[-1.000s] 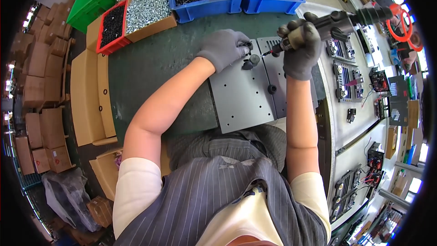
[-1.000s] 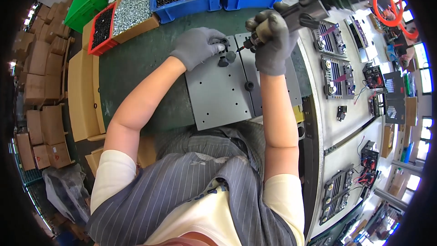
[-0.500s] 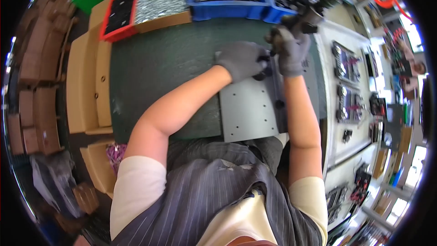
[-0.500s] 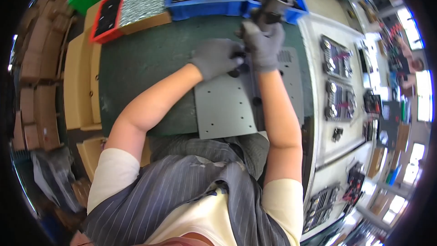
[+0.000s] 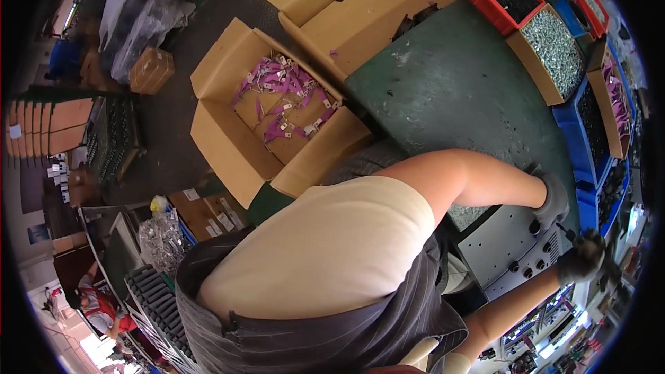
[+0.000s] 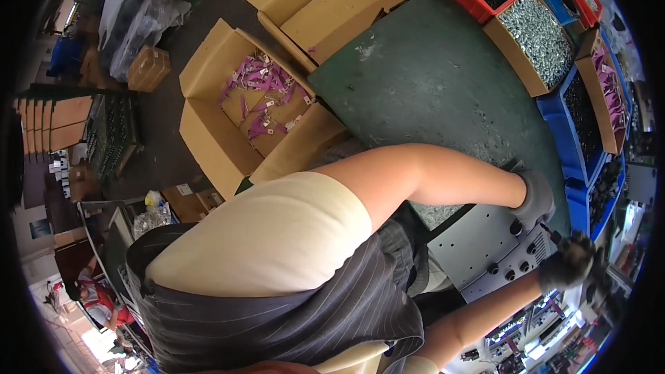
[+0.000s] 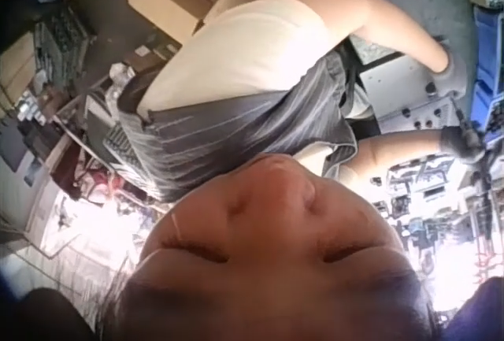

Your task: Assemble metal enclosures by attaching components and fastening screws with a power screwdriver.

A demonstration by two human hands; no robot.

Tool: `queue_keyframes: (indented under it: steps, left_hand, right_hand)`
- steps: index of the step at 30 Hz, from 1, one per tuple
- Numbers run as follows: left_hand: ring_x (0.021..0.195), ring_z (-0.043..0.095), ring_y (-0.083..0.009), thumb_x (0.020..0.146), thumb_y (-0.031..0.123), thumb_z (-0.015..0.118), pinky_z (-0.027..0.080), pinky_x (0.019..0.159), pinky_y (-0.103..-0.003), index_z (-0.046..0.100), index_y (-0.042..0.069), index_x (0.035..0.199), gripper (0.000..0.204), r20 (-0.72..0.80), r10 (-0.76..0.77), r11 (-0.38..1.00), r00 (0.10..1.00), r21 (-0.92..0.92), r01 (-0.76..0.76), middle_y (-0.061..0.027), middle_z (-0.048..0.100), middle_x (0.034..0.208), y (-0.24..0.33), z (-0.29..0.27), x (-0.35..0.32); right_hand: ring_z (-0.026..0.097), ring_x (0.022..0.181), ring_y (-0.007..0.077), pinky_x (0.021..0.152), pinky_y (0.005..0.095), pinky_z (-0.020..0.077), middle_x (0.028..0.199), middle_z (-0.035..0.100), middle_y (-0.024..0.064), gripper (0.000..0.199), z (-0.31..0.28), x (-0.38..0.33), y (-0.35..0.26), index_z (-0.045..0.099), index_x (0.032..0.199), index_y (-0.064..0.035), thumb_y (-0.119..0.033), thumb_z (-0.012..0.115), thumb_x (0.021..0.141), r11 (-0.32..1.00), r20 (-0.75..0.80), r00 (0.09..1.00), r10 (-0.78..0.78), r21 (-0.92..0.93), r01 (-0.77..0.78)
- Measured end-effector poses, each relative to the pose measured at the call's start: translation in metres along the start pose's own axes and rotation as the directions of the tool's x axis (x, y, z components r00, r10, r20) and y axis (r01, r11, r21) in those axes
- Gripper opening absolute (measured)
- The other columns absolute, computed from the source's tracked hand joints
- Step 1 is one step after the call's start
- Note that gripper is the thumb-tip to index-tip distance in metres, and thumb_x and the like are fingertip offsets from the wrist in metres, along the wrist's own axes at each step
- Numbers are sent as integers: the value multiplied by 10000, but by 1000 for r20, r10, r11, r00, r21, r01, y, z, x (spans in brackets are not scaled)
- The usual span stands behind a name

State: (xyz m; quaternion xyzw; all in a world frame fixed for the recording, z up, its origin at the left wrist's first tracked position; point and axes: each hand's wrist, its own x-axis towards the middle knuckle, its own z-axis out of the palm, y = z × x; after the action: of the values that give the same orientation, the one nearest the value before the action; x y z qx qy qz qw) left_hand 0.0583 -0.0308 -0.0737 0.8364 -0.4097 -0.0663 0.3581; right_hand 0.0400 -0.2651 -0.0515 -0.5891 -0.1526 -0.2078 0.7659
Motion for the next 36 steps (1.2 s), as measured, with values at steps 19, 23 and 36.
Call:
queue_keyframes:
  steps: [19,23,36]
  left_hand:
    - [454,354,-49,914,433,478,287,391,-174,611,56,867,403,454,-297,-100,840,-890,445,26,447,624,43,-13,-95]
    - [371,314,-62,940,452,403,231,329,-200,560,29,775,481,474,-316,-3,822,-867,499,20,367,505,68,-8,-95]
    - [413,325,-58,923,473,435,258,367,-194,565,1,794,506,526,-215,-70,823,-849,524,15,370,520,85,6,-88]
  right_hand:
    - [573,754,263,700,420,468,876,592,110,434,139,-80,-86,486,1153,-118,-253,584,752,914,-116,969,-218,323,245]
    - [580,762,251,659,358,479,890,597,97,455,142,-88,-86,474,1183,-125,-244,592,761,891,-112,963,-245,366,269]
    - [564,738,240,627,354,476,909,580,101,464,112,-110,-97,438,1201,-107,-239,581,779,867,-187,935,-302,355,351]
